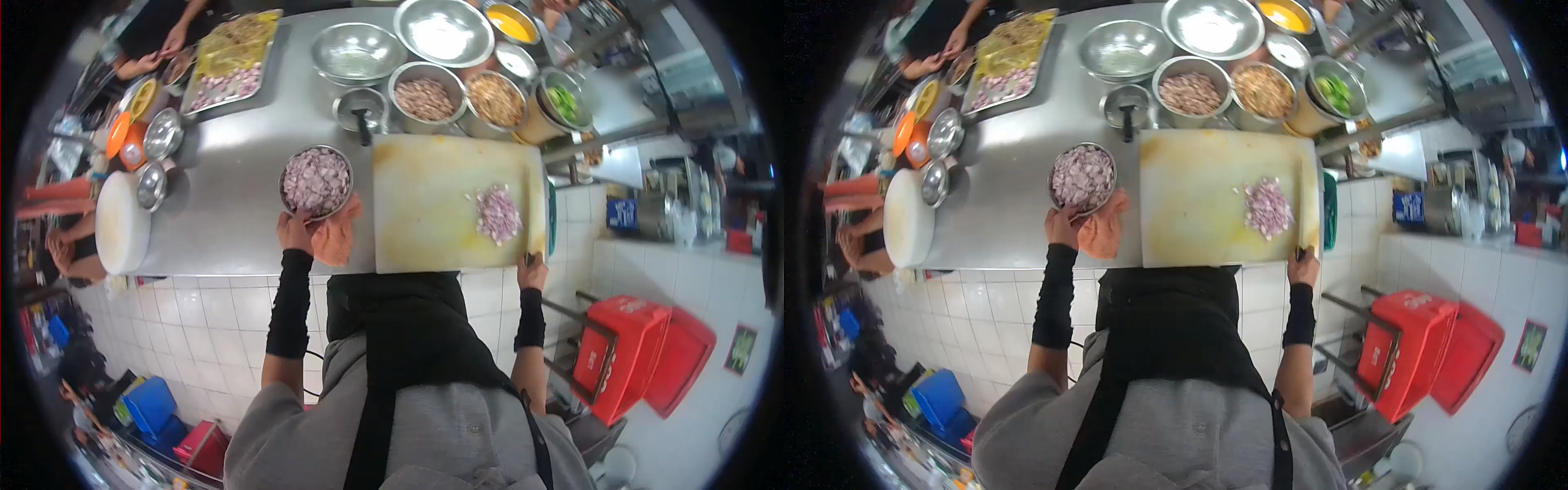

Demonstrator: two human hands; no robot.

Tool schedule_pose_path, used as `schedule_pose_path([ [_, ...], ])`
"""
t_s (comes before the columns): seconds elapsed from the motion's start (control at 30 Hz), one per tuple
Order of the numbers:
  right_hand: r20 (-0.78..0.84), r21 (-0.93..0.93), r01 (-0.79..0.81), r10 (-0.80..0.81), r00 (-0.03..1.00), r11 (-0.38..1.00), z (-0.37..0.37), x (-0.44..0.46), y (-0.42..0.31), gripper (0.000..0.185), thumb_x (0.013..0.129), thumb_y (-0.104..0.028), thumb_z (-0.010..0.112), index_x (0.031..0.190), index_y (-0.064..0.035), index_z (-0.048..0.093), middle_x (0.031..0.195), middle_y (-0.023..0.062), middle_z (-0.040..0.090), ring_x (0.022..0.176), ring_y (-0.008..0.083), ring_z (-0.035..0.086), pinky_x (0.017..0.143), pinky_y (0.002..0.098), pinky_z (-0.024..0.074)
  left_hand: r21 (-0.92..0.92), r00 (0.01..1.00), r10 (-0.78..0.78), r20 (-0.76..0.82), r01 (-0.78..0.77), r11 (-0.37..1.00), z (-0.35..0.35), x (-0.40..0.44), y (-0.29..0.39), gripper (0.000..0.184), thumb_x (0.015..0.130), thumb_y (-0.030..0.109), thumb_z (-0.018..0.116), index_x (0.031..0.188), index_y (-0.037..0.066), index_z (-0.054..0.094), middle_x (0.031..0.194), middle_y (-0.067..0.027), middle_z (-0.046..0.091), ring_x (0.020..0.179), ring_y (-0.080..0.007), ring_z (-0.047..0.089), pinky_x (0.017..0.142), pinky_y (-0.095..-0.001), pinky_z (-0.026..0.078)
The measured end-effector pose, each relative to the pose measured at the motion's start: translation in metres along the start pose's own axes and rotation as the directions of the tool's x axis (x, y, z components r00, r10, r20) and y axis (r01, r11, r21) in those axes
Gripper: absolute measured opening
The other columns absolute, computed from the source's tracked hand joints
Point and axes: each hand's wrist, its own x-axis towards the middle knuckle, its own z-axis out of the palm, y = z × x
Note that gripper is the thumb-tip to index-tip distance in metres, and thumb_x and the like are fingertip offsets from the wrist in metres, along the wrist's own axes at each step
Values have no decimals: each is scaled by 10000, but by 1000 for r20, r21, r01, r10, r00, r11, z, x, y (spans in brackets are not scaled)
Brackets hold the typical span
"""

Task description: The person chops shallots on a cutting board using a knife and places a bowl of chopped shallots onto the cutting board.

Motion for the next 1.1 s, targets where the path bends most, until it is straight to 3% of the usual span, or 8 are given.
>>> schedule_pose_path([
  [0.2, -2, -49, -33, 33, 999, 998, -16, -14, -22, 273, 888, -223, 747, 930, 2, 599, 827, 276, 688, 809, 484, 680, 690, 523, 536, 54, 955, -66, 291, 53, 997, 69, -80, -35, 209, 865, -45, 607, 1050, -39, 509, 1074, -241, 633, 873, -380, 723, 716, -471, 677],
  [0.27, 18, -25, 1, 0, 1000, 1000, -22, -19, -26, 270, 894, -221, 742, 925, 6, 599, 844, 272, 692, 820, 481, 681, 699, 517, 539, 210, 908, 98, 407, -198, 957, 96, -84, -73, 232, 869, -34, 626, 1074, -42, 518, 1092, -208, 623, 946, -360, 705, 772, -455, 675],
  [0.33, 45, -8, 36, -36, 998, 999, -28, -22, -21, 269, 899, -214, 739, 922, 17, 603, 873, 263, 699, 835, 467, 689, 717, 505, 544, 206, 905, 105, 411, -204, 957, 131, -93, -94, 222, 866, -36, 629, 1050, -40, 505, 1083, -194, 611, 943, -350, 699, 776, -452, 677],
  [0.4, 59, 55, 66, -69, 996, 996, -36, -23, -12, 267, 893, -199, 743, 905, 22, 594, 858, 262, 689, 821, 471, 683, 716, 516, 540, 39, 950, -45, 308, 35, 999, 173, -106, -99, 191, 856, -51, 617, 978, -31, 471, 1048, -201, 596, 863, -348, 704, 728, -462, 681],
  [0.77, 220, 236, 100, -153, 963, 967, -62, -5, 49, 247, 901, -176, 728, 1003, 15, 611, 918, 288, 685, 858, 500, 661, 727, 554, 516, 20, 979, 100, 179, -106, 994, 243, -112, -125, 204, 842, -64, 609, 909, 6, 430, 1032, -185, 575, 917, -362, 685, 774, -472, 678],
  [0.97, 341, 398, -53, -94, 935, 916, -77, 7, 49, 259, 971, -224, 678, 1033, 22, 626, 765, 265, 676, 749, 480, 665, 678, 529, 512, -46, 984, 120, 132, -115, 992, 244, -80, -166, 191, 916, -23, 643, 1011, -33, 477, 1099, -197, 613, 963, -362, 689, 863, -496, 656],
  [1.0, 397, 402, -123, -51, 917, 907, -73, 6, 57, 263, 976, -226, 673, 1034, 26, 625, 739, 259, 668, 717, 463, 670, 660, 519, 512, -78, 976, 179, 122, -171, 982, 249, -93, -174, 288, 945, 53, 676, 1156, -51, 509, 1198, -192, 603, 1073, -355, 661, 961, -482, 594],
  [1.1, 539, 442, -330, 48, 841, 834, -73, -7, 71, 293, 1019, -282, 637, 1033, 11, 635, 647, 167, 662, 539, 319, 664, 535, 432, 515, 442, 897, 320, 304, -430, 787, 223, -116, -231, 592, 905, 218, 796, 1362, 4, 487, 1383, -200, 527, 1259, -362, 547, 1064, -534, 482],
])
